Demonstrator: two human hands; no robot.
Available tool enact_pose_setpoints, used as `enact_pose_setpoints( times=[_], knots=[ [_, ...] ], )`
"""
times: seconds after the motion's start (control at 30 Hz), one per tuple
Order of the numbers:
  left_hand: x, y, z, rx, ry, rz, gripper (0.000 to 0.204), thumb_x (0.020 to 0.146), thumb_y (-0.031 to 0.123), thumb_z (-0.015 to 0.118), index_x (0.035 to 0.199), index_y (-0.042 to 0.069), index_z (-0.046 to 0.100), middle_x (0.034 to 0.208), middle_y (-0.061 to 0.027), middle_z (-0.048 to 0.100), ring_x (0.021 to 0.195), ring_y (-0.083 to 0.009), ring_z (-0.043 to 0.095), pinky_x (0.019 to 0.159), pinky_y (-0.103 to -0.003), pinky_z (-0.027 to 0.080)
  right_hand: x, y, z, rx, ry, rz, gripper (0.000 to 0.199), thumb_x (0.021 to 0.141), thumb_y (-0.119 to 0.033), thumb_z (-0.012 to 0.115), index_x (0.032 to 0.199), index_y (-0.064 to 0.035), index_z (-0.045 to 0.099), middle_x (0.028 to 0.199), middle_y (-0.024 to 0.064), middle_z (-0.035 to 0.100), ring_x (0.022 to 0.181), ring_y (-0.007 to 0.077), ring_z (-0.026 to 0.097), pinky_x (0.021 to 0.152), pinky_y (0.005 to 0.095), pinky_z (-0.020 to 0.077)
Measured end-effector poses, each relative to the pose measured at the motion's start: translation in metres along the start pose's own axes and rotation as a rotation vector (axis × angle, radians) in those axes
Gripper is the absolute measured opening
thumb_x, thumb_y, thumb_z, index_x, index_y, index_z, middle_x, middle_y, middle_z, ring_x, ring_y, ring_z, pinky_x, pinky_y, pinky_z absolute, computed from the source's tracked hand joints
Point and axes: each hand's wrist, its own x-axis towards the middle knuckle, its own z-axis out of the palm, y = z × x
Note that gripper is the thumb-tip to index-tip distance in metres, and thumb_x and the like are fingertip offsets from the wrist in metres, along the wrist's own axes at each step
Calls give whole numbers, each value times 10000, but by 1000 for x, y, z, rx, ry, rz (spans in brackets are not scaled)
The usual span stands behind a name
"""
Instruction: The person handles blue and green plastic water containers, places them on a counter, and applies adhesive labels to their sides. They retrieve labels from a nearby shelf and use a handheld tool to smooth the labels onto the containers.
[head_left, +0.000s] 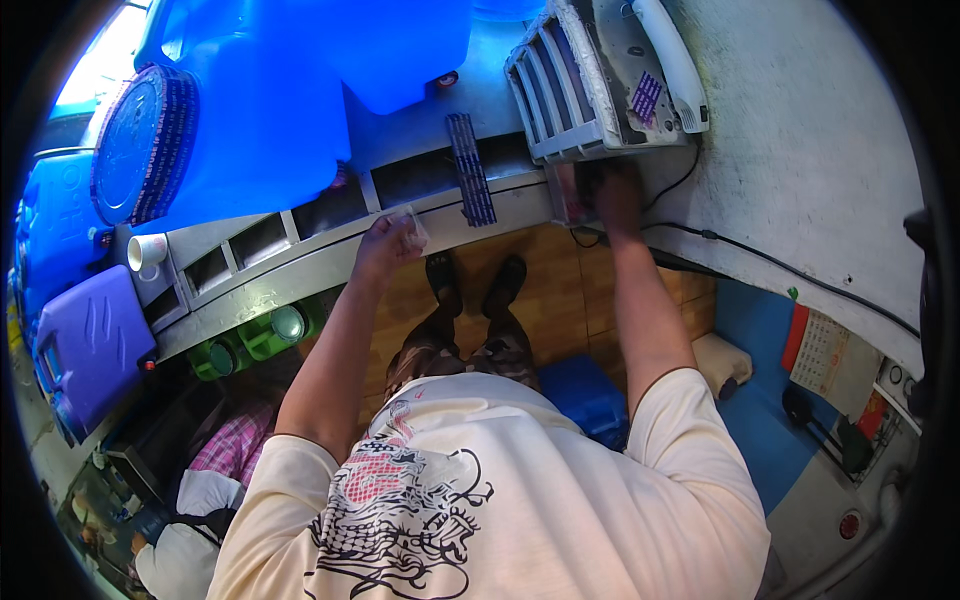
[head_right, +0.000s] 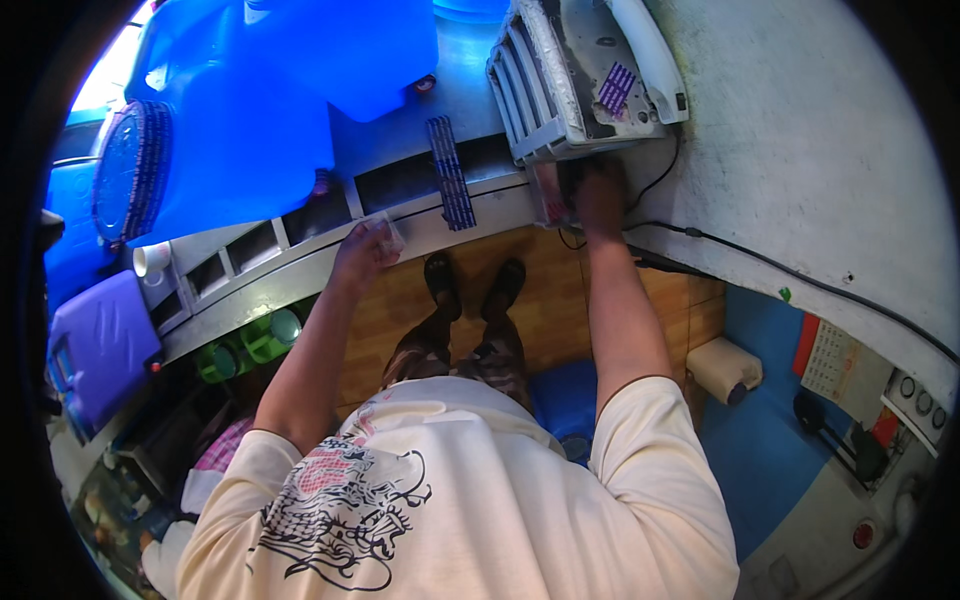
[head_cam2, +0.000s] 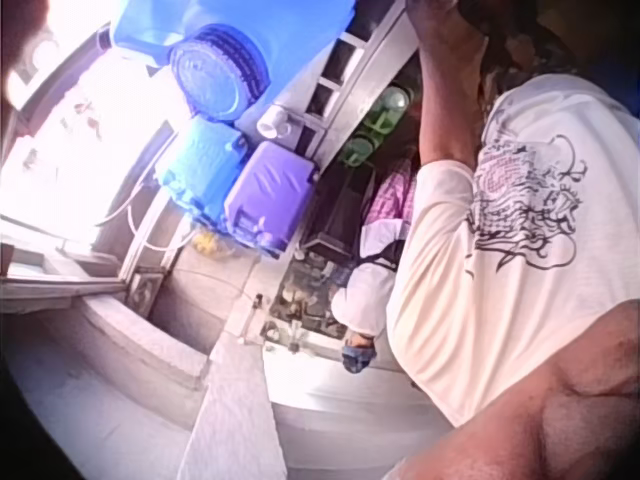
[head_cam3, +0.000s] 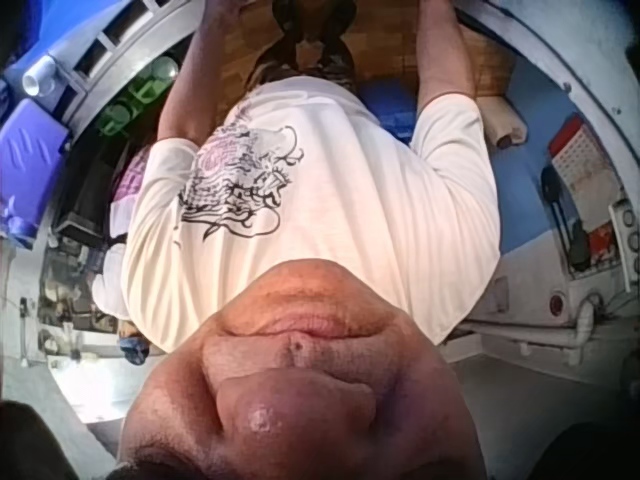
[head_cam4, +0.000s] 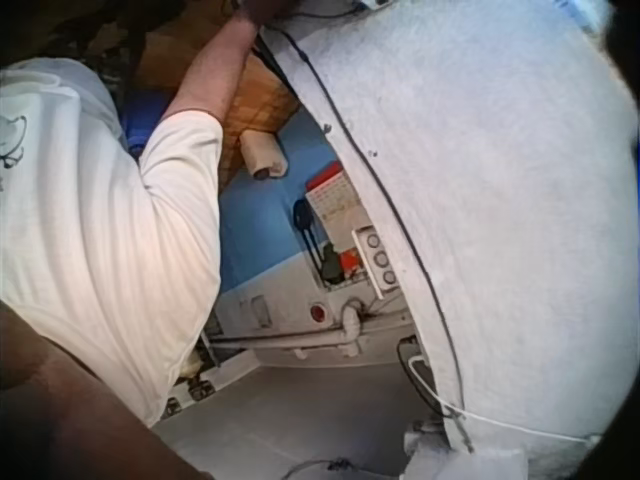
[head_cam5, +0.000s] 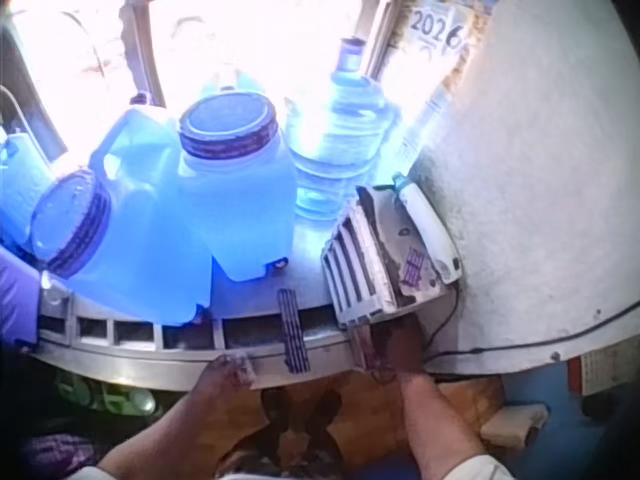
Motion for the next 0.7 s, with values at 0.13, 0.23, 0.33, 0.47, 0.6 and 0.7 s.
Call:
enact_pose_setpoints(
  times=[0.13,0.23,0.33,0.47,0.6,0.7],
  knots=[
    [-1,-4,-8,-44,13,-18,245,927,301,610,1105,158,520,975,5,631,824,-150,645,714,-301,532,-9,-19,-6,20,-28,148,239,789,-111,587,1015,-48,634,944,204,629,911,393,583,827,481,465],
    [3,-2,-6,-33,23,-37,211,926,287,611,1075,160,532,947,14,634,796,-141,638,696,-293,526,-18,-11,0,61,-23,195,220,841,-133,557,1031,-52,635,910,204,635,855,402,597,789,497,475],
    [8,-2,-13,-70,-95,-10,178,925,277,609,1042,158,547,923,3,642,787,-135,633,686,-282,519,-15,-2,-1,130,-42,309,230,858,-170,562,1035,-44,634,943,213,641,886,398,608,791,492,480],
    [16,1,-8,-144,-153,34,115,908,211,606,975,145,541,927,-42,656,791,-156,640,710,-294,516,-11,-5,-25,110,-14,303,270,843,-212,588,1044,-43,648,995,223,653,923,409,622,829,482,489],
    [9,15,19,-153,-100,25,116,885,137,588,963,132,502,951,-78,659,787,-179,648,729,-311,517,-25,7,-19,95,-6,346,238,851,-193,569,1008,-42,664,962,206,665,903,402,633,826,464,497],
    [13,16,23,-115,-121,19,159,874,115,578,1001,126,483,951,-82,656,785,-178,646,729,-311,515,-34,19,-7,109,14,337,224,853,-164,555,1004,-44,667,952,198,670,900,387,640,820,452,503]
  ],
)
